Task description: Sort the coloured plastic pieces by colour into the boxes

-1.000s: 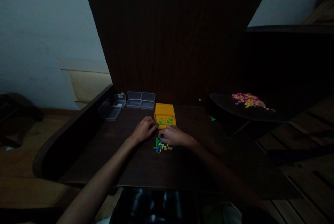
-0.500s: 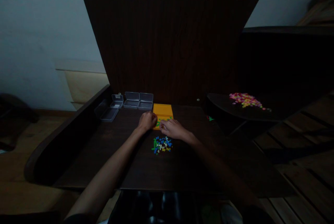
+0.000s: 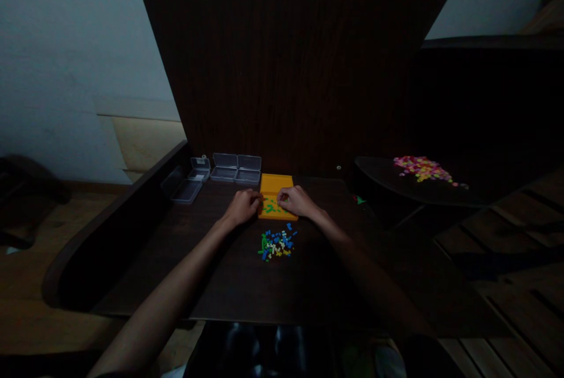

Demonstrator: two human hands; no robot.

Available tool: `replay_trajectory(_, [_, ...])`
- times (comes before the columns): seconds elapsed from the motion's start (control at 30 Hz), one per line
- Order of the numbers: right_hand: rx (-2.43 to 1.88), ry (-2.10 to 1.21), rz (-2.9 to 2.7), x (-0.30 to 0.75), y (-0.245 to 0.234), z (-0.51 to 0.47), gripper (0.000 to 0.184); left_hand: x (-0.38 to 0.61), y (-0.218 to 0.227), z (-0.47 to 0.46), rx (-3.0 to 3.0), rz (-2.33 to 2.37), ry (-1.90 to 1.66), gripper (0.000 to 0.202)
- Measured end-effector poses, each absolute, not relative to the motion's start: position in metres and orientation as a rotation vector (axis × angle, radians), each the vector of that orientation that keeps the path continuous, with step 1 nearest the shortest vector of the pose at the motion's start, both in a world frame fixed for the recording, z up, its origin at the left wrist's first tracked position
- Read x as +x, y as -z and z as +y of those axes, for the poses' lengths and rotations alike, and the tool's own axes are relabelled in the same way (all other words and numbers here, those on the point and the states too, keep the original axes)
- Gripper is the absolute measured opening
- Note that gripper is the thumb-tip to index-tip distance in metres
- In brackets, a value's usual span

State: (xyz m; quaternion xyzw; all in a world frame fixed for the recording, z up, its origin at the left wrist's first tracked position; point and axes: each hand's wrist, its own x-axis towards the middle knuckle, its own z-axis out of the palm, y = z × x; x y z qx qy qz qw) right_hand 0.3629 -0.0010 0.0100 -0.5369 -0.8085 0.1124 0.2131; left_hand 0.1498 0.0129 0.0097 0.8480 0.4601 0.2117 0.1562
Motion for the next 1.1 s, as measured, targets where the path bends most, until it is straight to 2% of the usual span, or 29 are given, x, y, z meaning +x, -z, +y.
replay_trajectory(0.17, [-1.627,-0.247,-2.255,0.359,-0.008,0.007,0.013,0.135,-0.002,-0.007,2.321,1.006,-0.650,0.029])
replay_trajectory(0.33, [-1.753,-0.154,-2.332,0.348,-0.011,0.006,0.019,0.130,0.010,-0.018,2.165,1.020,-0.662,0.032])
replay_trajectory(0.67, [-1.839,-0.083,-2.405,0.346,-0.020,-0.003,0.026,0.125,0.005,-0.024,2.103,0.985,-0.680,0.034])
replay_trajectory(0.87, [-1.577,-0.125,-2.328,0.356,-0.022,-0.016,0.024,0.119,0.007,-0.027,2.192,0.887,-0.590,0.027])
replay_trajectory(1.1, [-1.209,-0.366,-2.500,0.351,-0.016,-0.049,0.018,0.117,-0.002,-0.033,2.367,0.709,-0.492,0.023])
